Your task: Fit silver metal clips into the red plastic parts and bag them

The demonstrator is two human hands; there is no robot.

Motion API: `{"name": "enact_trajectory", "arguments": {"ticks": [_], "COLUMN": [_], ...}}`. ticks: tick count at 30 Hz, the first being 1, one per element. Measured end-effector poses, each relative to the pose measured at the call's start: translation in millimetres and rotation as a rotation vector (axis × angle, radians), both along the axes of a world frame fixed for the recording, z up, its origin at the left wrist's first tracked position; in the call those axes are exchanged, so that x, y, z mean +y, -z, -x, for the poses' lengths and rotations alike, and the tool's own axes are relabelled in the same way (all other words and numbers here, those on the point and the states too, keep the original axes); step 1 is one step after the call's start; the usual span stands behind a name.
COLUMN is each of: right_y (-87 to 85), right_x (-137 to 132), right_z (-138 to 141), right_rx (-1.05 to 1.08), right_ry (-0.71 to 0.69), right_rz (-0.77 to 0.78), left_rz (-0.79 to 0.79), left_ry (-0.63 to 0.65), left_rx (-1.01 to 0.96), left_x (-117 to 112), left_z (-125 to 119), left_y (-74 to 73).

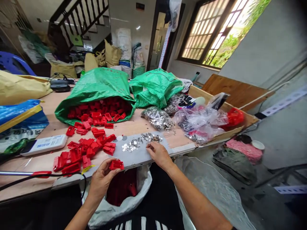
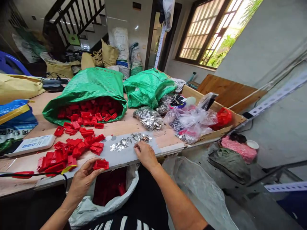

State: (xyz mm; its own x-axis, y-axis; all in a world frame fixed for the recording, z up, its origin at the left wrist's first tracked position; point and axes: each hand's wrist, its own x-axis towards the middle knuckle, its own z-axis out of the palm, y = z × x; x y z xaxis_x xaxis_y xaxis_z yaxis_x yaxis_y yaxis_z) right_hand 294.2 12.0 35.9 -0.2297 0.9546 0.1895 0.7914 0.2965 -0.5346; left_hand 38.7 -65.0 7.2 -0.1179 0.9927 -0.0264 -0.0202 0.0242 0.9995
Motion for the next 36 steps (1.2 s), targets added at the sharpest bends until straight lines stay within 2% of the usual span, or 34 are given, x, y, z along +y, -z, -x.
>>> {"name": "enact_trajectory", "arguments": {"ticks": [9, 12, 19, 28, 36], "right_y": [-2.1, -3.2, -4.2, -3.1, -0.9], "right_x": [-5.8, -9.8, -19.8, -26.6, -26.1], "right_z": [36.6, 43.9, 55.7, 58.4, 54.3], "right_rx": [-0.004, 0.016, 0.052, 0.088, 0.076], "right_ry": [-0.114, -0.161, -0.235, -0.262, -0.317], "right_rz": [0.035, 0.043, 0.067, 0.090, 0.064], "left_rz": [-0.078, -0.121, -0.157, -0.206, -0.218], "left_ry": [0.018, 0.012, 0.018, 0.017, 0.096], "left_rx": [0.190, 0.267, 0.309, 0.440, 0.517], "left_x": [-1.9, -0.3, 4.5, 5.7, 16.4], "left_z": [1.6, 2.9, 4.2, 4.7, 9.7], "left_y": [-1.1, -1.0, 2.1, -2.1, -14.9]}}
